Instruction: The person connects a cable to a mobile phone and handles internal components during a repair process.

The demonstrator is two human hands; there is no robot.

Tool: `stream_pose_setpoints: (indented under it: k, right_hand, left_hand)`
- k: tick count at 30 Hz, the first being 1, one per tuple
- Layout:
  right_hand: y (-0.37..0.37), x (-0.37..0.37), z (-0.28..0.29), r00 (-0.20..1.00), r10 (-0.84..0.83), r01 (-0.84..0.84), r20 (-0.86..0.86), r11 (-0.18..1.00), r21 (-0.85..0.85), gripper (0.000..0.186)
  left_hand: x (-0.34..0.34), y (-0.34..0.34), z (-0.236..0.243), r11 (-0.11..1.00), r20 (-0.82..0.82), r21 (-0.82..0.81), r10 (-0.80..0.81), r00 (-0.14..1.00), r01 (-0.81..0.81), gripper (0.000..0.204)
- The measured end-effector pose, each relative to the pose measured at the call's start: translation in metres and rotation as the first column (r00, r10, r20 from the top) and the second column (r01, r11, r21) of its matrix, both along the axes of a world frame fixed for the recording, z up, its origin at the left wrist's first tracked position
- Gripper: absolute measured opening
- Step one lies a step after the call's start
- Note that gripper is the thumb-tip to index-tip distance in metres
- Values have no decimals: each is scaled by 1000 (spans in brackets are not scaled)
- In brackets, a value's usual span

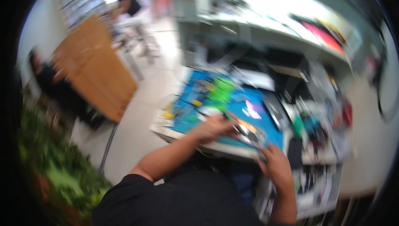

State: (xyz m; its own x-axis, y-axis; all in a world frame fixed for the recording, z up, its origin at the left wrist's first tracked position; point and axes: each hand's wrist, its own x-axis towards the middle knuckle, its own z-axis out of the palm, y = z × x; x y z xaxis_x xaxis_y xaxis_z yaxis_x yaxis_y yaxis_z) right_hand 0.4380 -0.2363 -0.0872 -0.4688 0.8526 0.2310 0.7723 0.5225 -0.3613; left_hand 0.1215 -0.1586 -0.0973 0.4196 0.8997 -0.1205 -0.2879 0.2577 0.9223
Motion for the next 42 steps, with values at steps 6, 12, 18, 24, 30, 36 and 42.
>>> stream_pose_setpoints:
  k: [6, 12, 18, 24, 30, 36, 42]
  right_hand:
    - [0, 5, -7, 998, 65, -65, -5, 998, -5, 44]
    - [-1, 7, 9, 996, 52, -50, 66, 998, -42, 51]
    - [0, 7, 5, 997, 53, -52, 51, 998, -22, 51]
    - [1, 7, 4, 996, 59, -60, 60, 998, 4, 51]
    - [-4, 4, 12, 999, 35, -29, 41, 991, -128, 56]
    - [-1, 3, 9, 997, 44, -39, 64, 997, -66, 50]
    - [-3, 4, 10, 997, 54, -54, 49, 998, -15, 59]
  left_hand:
    - [63, -8, 8, 829, 4, 533, 197, 980, -169, 99]
    - [99, -11, -6, 808, -100, 567, 260, 961, -159, 106]
    - [99, -5, -38, 722, -54, 668, 285, 957, -177, 99]
    - [99, -6, -35, 714, -93, 687, 266, 960, -132, 96]
    - [97, -7, -40, 691, -118, 711, 300, 947, -131, 91]
    - [87, -4, -42, 452, -177, 891, 418, 891, -35, 74]
    - [89, 19, 32, 480, -598, 714, 37, 801, 510, 42]
